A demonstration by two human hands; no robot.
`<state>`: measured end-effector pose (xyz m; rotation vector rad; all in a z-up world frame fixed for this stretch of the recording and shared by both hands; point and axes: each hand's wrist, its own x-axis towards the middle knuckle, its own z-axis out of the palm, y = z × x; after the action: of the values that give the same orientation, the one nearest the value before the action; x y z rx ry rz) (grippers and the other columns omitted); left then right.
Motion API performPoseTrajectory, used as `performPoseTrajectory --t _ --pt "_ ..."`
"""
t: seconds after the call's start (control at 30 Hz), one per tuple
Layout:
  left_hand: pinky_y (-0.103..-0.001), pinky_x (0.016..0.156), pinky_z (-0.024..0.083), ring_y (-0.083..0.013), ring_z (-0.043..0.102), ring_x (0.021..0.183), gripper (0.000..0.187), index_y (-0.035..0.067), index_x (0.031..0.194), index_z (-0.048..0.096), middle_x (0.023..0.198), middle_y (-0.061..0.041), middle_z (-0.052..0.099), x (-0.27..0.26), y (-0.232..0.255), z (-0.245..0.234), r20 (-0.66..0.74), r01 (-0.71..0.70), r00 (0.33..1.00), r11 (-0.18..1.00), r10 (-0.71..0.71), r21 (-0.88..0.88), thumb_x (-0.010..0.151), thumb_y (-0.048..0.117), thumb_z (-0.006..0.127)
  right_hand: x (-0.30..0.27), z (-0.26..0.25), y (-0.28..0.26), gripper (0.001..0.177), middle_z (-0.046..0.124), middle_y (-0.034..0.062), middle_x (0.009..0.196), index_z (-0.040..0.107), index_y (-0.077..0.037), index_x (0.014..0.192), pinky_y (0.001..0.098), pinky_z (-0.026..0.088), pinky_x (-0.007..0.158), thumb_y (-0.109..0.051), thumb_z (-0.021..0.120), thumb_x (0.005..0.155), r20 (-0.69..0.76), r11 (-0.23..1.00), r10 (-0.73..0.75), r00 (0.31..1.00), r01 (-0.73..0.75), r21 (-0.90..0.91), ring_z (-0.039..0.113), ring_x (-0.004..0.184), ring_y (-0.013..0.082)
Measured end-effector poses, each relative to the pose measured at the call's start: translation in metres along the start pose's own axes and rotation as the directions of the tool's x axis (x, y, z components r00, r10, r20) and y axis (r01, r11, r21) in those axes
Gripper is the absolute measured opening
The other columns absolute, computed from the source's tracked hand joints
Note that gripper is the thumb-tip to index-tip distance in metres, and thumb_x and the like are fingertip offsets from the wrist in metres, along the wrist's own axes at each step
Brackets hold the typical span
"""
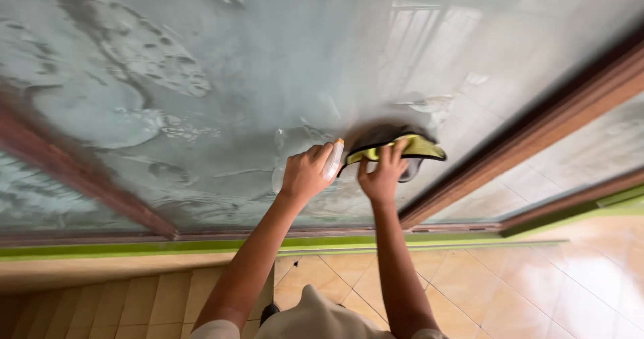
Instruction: The person sprays a cleaning solution onto a glass door and wipes it with a cloth. They move between two adjacent glass doors, repeating the spray-and-wipe process on each pane.
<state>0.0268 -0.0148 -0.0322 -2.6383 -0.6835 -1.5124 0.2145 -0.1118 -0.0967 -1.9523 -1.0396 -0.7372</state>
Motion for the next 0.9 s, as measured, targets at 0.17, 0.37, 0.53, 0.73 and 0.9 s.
performPoseTrajectory --t 0.17,0.37,0.53,0.73,0.9 --pt "-0.043 0.053 0.06 -0.0255 0.071 0.058 0.042 0.023 0.113 0.065 0.078 0.001 0.067 0.001 0.038 0.049 0.171 0.064 0.984 0.997 -0.054 -0.052 0.075 0.04 0.074 -0.073 0.049 0.068 0.071 0.053 0.0218 0.144 0.063 -0.019 0.134 0.0567 0.046 0.089 -0.017 0.077 0.064 0.098 0.995 0.058 0.993 -0.05 -0.084 0.062 0.098 0.0481" --pt "-0.036 0.044 0.055 -0.0197 0.063 0.047 0.021 0.025 0.096 0.063 0.062 0.006 0.054 0.014 0.054 0.047 0.006 -0.033 0.999 0.998 0.034 -0.056 0.084 0.041 0.07 -0.013 -0.014 0.078 0.101 0.033 0.0192 0.161 0.04 -0.022 0.158 0.0551 0.043 0.101 0.001 0.07 0.064 -0.011 0.963 0.212 0.977 -0.208 0.171 0.053 0.128 0.0477" --pt "-0.022 0.048 0.054 -0.013 0.062 0.047 0.007 0.023 0.083 0.068 0.054 0.007 0.054 0.006 0.033 0.009 -0.122 0.064 0.987 0.959 -0.101 -0.278 0.09 0.023 0.069 -0.026 0.034 0.043 0.114 0.028 0.0234 0.162 0.023 -0.013 0.165 0.0652 0.024 0.113 -0.016 0.074 0.063 0.064 0.958 0.251 0.966 -0.257 0.124 0.042 0.134 0.0558" --pt "-0.031 0.05 0.053 -0.0239 0.065 0.051 0.009 0.019 0.08 0.071 0.053 -0.005 0.058 -0.03 -0.013 -0.029 -0.029 0.259 0.949 0.828 -0.315 -0.498 0.088 0.017 0.071 -0.047 0.056 0.005 0.033 0.067 -0.0011 0.08 0.075 -0.028 0.098 0.0392 0.05 0.058 -0.019 0.072 0.067 0.075 0.952 -0.286 0.955 0.275 0.131 0.065 0.063 0.0289" --pt "-0.037 0.05 0.052 -0.032 0.062 0.048 0.008 0.012 0.079 0.069 0.052 -0.012 0.057 -0.048 -0.045 -0.051 -0.124 0.317 0.901 0.827 -0.415 -0.464 0.086 0.009 0.071 -0.024 0.064 -0.082 0.082 0.041 0.0315 0.147 0.046 -0.019 0.154 0.0594 0.04 0.089 -0.035 0.064 0.076 0.043 0.997 -0.082 0.996 0.081 0.016 0.058 0.082 0.054"
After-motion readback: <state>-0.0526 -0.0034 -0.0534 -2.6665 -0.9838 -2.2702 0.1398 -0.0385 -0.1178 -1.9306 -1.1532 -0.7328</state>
